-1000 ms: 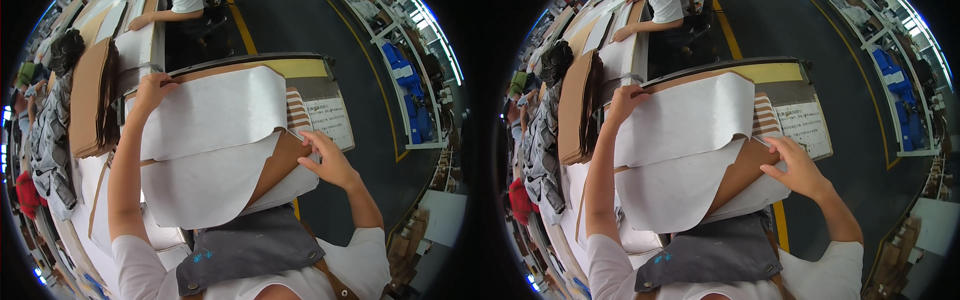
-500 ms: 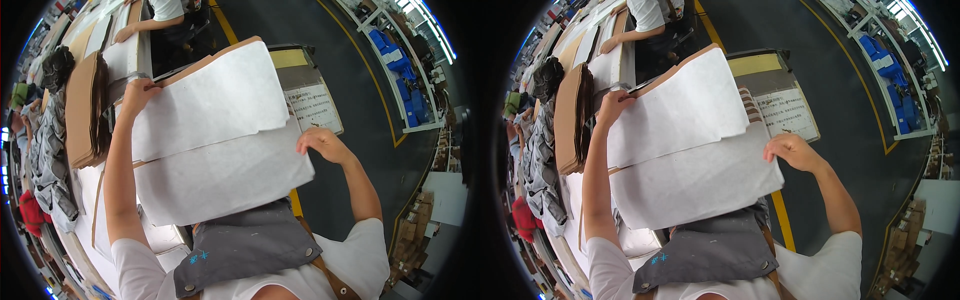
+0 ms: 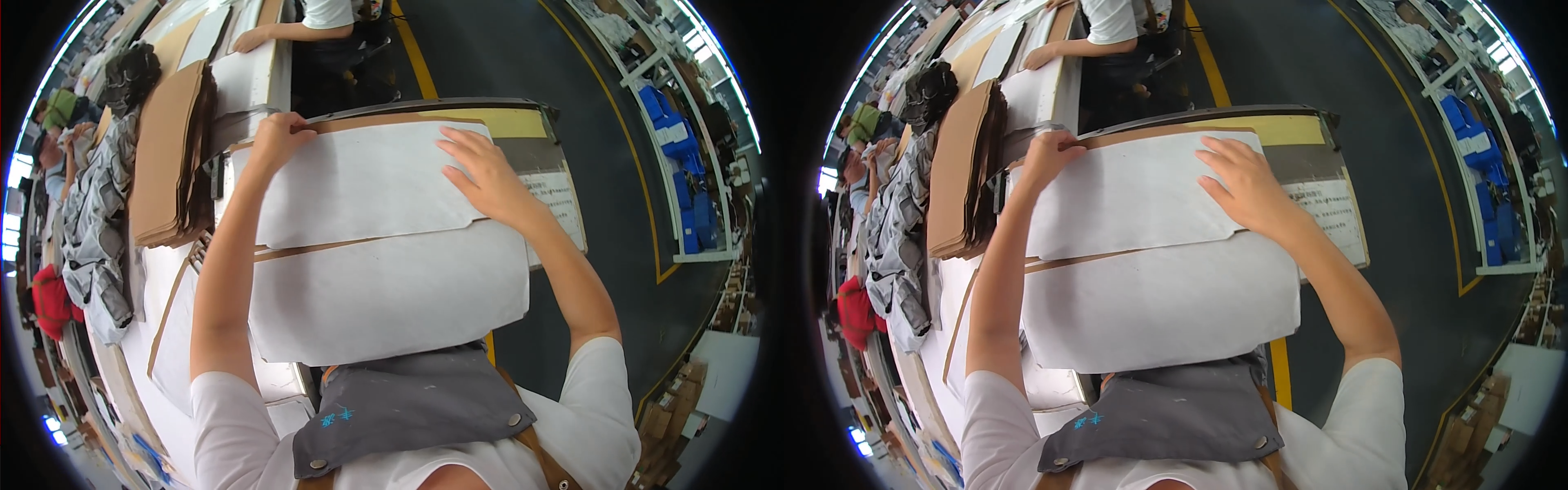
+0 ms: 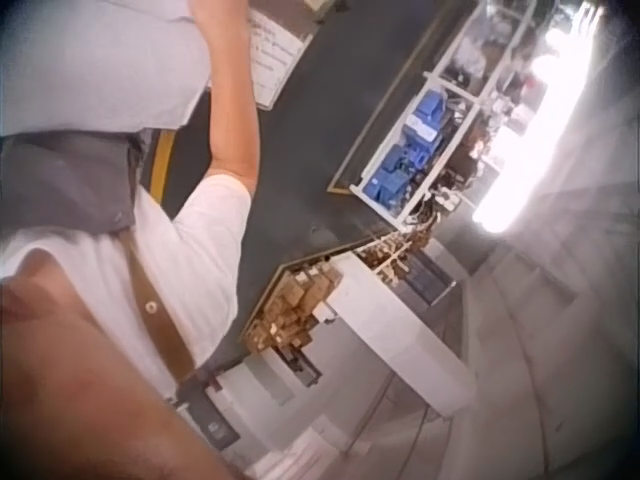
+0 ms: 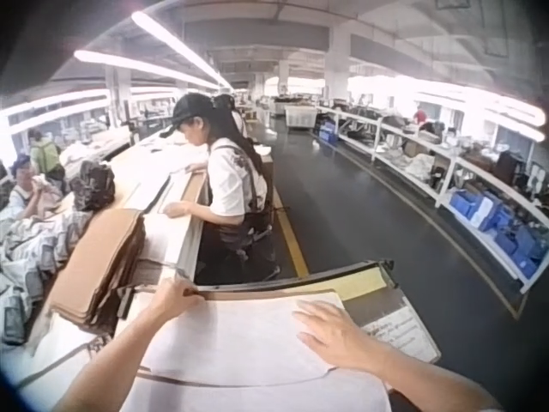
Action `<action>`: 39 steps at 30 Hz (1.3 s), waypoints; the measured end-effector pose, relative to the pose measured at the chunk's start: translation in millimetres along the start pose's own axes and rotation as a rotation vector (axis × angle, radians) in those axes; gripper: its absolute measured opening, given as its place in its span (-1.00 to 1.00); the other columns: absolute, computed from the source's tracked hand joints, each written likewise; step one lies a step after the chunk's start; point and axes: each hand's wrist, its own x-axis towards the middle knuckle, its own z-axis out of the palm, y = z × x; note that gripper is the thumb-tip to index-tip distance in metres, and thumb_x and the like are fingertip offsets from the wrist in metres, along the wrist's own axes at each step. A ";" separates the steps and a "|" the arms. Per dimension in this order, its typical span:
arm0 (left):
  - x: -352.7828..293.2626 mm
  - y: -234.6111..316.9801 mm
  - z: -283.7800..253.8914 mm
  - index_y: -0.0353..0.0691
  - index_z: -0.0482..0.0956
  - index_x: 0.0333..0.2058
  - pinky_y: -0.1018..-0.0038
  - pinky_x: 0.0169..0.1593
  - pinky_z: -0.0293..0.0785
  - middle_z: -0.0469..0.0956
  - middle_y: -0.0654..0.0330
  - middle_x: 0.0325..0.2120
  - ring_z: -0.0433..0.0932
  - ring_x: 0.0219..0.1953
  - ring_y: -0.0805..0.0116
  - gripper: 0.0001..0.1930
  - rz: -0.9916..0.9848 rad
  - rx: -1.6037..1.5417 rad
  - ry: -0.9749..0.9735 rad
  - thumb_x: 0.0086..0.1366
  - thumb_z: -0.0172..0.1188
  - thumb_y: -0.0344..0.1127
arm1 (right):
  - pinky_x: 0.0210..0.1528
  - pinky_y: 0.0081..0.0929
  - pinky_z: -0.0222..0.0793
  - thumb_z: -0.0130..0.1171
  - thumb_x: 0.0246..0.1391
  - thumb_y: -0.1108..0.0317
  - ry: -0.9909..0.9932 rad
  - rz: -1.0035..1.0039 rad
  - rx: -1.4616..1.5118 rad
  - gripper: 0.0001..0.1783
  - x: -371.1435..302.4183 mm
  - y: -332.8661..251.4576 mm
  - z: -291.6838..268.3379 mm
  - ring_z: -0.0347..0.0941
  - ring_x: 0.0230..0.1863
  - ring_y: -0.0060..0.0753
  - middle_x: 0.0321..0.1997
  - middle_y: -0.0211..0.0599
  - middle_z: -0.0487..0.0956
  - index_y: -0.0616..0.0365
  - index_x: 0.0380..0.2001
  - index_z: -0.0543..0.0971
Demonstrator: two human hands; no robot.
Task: Assembling leather panels onto a jig by aligning and pressing down adhesive strips.
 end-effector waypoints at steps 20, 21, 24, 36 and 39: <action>-92.1 45.9 12.1 -0.02 0.33 0.23 -0.21 0.30 -0.06 0.10 -0.02 0.33 0.00 0.38 -0.10 -0.42 0.115 0.391 -0.127 0.31 0.10 0.08 | 0.40 0.14 -0.23 0.07 0.23 0.20 -0.258 0.046 -0.277 -0.49 22.0 11.2 12.2 -0.09 0.48 -0.05 0.45 -0.33 0.16 -0.01 0.24 0.37; -89.8 44.6 12.6 -0.01 0.33 0.23 -0.20 0.30 -0.06 0.10 -0.02 0.33 0.00 0.38 -0.10 -0.42 0.125 0.383 -0.141 0.31 0.10 0.08 | 0.40 0.13 -0.23 0.06 0.23 0.21 -0.264 0.071 -0.281 -0.48 21.9 12.1 12.2 -0.09 0.48 -0.06 0.45 -0.33 0.16 -0.01 0.24 0.36; -86.4 42.7 13.3 0.00 0.34 0.23 -0.19 0.30 -0.06 0.11 -0.02 0.32 0.00 0.38 -0.12 -0.43 0.129 0.401 -0.141 0.31 0.09 0.09 | 0.41 0.13 -0.24 0.06 0.23 0.21 -0.257 0.074 -0.274 -0.48 22.2 14.5 14.0 -0.10 0.48 -0.06 0.45 -0.33 0.15 0.00 0.25 0.35; -90.4 47.2 12.9 0.12 0.36 0.22 -0.31 0.25 -0.13 0.03 0.02 0.36 -0.09 0.37 -0.30 -0.41 0.048 0.416 -0.153 0.27 0.12 0.16 | 0.41 0.15 -0.28 0.13 0.18 0.21 -0.280 0.123 -0.285 -0.43 19.6 11.2 10.1 -0.13 0.48 0.02 0.45 -0.29 0.14 0.04 0.25 0.35; -89.9 46.8 12.1 0.13 0.37 0.22 -0.31 0.25 -0.13 0.03 0.03 0.37 -0.10 0.37 -0.29 -0.40 0.050 0.415 -0.164 0.26 0.12 0.17 | 0.41 0.15 -0.28 0.13 0.17 0.21 -0.287 0.125 -0.292 -0.42 20.6 10.7 9.0 -0.13 0.48 0.03 0.45 -0.27 0.14 0.06 0.25 0.35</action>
